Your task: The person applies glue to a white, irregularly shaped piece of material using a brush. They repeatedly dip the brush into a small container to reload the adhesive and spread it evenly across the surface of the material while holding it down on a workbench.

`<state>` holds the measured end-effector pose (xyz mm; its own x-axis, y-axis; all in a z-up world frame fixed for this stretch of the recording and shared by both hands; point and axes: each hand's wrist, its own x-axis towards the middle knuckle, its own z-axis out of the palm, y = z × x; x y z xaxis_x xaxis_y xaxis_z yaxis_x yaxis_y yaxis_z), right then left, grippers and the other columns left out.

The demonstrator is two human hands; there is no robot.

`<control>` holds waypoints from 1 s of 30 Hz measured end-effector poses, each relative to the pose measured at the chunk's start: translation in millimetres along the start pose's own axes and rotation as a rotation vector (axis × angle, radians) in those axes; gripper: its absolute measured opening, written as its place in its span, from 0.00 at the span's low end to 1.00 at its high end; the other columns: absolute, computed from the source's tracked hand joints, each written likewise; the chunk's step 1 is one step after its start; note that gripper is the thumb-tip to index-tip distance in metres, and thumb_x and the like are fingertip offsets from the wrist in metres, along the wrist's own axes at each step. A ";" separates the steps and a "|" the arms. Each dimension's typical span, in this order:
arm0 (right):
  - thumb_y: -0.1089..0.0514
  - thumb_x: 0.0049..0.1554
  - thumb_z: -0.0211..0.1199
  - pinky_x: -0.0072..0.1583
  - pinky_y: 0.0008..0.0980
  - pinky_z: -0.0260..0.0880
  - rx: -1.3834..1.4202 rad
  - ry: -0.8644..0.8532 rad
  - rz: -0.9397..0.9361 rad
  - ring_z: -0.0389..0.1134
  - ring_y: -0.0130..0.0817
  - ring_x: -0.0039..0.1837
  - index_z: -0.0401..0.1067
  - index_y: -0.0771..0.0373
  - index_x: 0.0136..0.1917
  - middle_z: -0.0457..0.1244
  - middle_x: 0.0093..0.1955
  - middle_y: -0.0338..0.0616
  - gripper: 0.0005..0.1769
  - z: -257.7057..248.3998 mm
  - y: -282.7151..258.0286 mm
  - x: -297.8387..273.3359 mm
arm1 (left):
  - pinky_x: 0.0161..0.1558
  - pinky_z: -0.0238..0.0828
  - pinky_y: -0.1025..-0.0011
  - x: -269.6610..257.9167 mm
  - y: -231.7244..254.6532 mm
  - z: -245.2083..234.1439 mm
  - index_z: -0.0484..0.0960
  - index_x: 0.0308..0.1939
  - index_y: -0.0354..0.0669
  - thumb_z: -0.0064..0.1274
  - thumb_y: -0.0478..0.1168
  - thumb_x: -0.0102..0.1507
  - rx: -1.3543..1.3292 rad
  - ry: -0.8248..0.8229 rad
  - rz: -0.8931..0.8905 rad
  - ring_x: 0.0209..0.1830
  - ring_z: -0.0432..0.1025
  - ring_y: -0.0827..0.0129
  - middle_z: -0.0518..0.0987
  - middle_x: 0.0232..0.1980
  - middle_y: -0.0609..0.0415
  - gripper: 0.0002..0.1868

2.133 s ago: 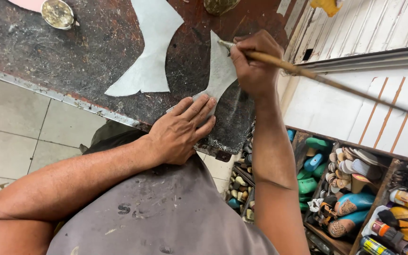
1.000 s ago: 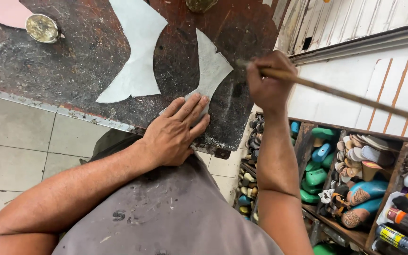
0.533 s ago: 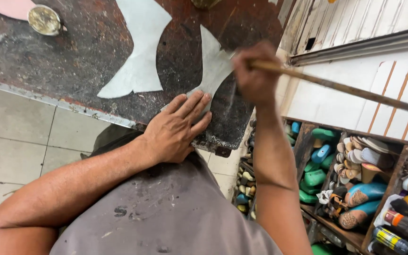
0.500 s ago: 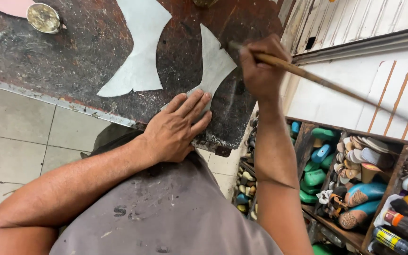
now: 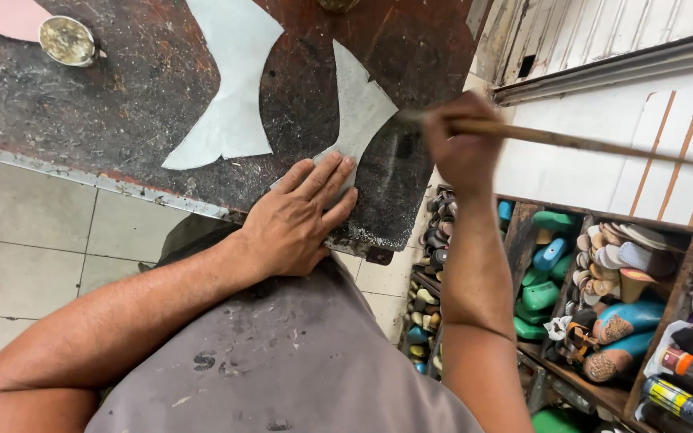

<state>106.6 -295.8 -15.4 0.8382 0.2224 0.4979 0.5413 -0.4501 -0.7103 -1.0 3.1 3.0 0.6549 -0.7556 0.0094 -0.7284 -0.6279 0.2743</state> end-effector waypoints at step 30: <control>0.44 0.54 0.68 0.53 0.46 0.69 -0.306 -0.210 0.681 0.70 0.40 0.56 0.55 0.56 0.75 0.60 0.73 0.41 0.42 17.1 -57.1 45.0 | 0.67 0.44 0.24 -12.5 29.2 -48.9 0.69 0.69 0.46 0.69 0.70 0.44 0.049 0.280 -0.169 0.79 0.54 0.48 0.61 0.77 0.39 0.56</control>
<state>114.5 -245.3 39.0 0.9911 -0.0435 -0.1258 -0.1147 -0.7584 -0.6417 -20.6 3.3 57.9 0.7924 -0.5635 0.2336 -0.6089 -0.7534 0.2482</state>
